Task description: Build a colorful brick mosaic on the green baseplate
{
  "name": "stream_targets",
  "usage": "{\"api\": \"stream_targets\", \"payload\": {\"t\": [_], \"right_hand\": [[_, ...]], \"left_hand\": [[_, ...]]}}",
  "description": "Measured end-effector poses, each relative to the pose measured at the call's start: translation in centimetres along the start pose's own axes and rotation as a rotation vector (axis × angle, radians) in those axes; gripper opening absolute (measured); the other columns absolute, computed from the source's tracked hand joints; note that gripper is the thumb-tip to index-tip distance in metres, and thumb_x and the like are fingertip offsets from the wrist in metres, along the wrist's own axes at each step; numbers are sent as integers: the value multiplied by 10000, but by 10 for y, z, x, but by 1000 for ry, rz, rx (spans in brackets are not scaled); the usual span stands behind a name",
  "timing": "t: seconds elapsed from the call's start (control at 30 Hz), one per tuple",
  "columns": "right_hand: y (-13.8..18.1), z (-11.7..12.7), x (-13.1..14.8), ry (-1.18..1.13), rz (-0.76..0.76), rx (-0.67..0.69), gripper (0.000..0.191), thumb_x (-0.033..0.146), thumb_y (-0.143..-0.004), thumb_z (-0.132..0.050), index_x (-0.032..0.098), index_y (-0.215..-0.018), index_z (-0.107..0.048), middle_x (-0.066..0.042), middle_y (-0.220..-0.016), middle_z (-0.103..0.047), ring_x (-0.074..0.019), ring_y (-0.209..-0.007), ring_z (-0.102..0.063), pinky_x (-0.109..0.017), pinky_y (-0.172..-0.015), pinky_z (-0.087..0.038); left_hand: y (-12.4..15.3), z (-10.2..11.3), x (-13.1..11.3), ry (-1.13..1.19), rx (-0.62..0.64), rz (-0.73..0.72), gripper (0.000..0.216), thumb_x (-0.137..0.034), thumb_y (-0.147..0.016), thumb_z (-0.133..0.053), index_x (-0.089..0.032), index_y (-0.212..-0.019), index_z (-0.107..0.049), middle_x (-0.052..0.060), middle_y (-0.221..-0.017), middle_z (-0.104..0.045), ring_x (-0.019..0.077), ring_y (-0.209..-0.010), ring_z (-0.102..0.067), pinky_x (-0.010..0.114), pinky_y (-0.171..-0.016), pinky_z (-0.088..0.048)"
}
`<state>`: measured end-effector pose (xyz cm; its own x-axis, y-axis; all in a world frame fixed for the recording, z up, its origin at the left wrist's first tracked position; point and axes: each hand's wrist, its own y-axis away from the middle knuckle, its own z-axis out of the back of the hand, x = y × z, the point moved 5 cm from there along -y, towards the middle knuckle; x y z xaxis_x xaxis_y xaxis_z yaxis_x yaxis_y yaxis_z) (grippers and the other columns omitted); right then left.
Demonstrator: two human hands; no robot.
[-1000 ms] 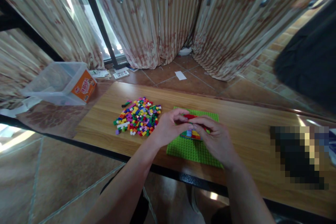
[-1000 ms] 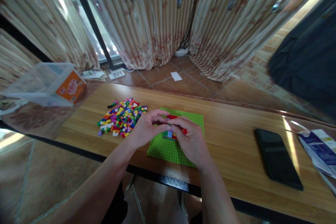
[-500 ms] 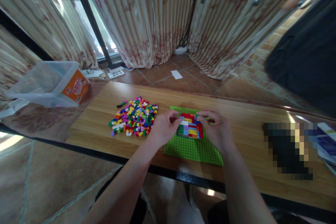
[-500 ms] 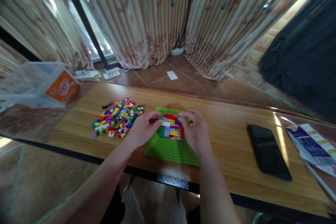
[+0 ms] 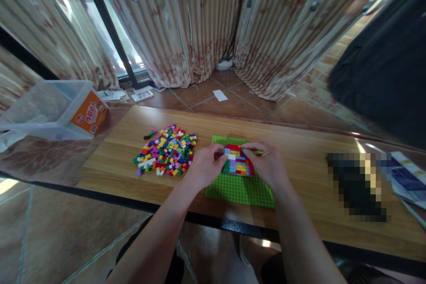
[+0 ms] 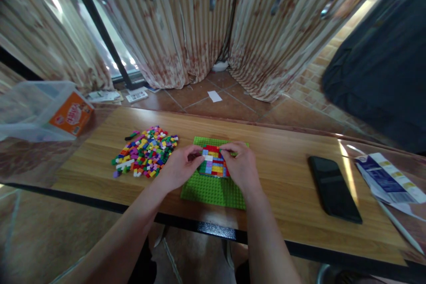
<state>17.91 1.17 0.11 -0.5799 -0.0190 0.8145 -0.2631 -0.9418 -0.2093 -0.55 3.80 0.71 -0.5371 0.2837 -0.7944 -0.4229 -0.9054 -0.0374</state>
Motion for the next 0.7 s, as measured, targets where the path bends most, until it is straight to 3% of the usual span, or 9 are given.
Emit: {"api": "stream_targets", "payload": {"t": [0.33, 0.7], "right_hand": [[-2, -8, -16, -172, -249, -43, 220, 334, -681, -623, 198, -784, -762, -46, -804, -729, -189, -731, -640, -337, -707, -508], [0, -15, -17, -230, -295, -76, 249, 339, -659, -613, 171, -781, -750, -52, -760, -720, -178, -679, -626, -314, -658, -505]], "left_hand": [[-1, 0, 0, -15, -9, 6, 243, -251, -887, -572, -130, -1071, -675, 86, -925, -751, 203, -824, -700, 325, -769, -543], [-1, -1, 1, 33, -19, 8, 213, -225, -874, -582, -135, -1041, -678, 81, -913, -751, 196, -821, -703, 314, -766, -553]]}}
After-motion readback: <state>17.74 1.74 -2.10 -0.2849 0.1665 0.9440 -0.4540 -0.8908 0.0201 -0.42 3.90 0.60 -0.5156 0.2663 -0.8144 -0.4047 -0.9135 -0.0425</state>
